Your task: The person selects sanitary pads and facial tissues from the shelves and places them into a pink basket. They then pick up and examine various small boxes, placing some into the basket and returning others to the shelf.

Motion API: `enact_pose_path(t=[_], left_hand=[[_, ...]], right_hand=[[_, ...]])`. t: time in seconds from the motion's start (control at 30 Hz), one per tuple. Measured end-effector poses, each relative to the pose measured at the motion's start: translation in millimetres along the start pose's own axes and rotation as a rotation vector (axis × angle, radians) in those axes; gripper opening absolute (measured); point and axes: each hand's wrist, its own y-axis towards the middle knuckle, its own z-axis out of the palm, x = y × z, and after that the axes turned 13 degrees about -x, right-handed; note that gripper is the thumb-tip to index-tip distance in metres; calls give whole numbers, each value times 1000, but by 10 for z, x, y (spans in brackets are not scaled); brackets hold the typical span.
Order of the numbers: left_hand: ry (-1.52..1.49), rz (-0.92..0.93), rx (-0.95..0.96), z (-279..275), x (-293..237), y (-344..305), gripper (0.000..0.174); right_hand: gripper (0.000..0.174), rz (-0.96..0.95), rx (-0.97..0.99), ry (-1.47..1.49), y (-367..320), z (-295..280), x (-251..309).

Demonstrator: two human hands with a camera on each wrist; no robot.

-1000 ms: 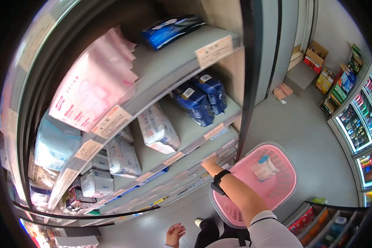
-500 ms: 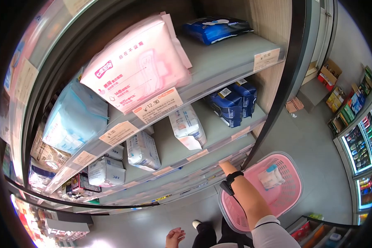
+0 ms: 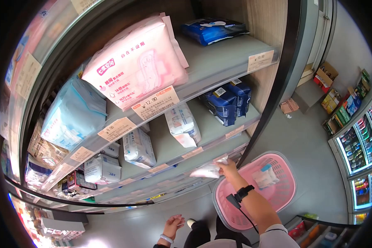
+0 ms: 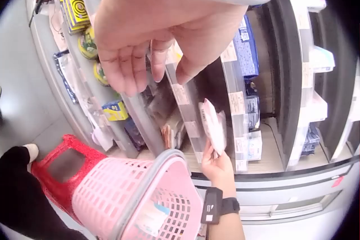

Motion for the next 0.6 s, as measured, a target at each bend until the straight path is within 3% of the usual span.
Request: enact_pose_path(t=[0.17,0.3,0.37,0.43,0.6], left_hand=[[5,56,194,513,-331,128,34],[-31,-11,301,990,-517,134,39],[-160,-178,602,1113,-502,237,46],[-251,-293,611,1239,-548,182,42],[-146,-101,579,1307,-597,55,45]], right_hand=[[38,72,93,-66,-657,-431,231],[39,118,181,-80,-1014,-739,270],[40,82,248,-136,-1263,-796,379],[40,42,261,-261,-1387,-849,436],[36,-19,291,-377,-1591,-846,486]])
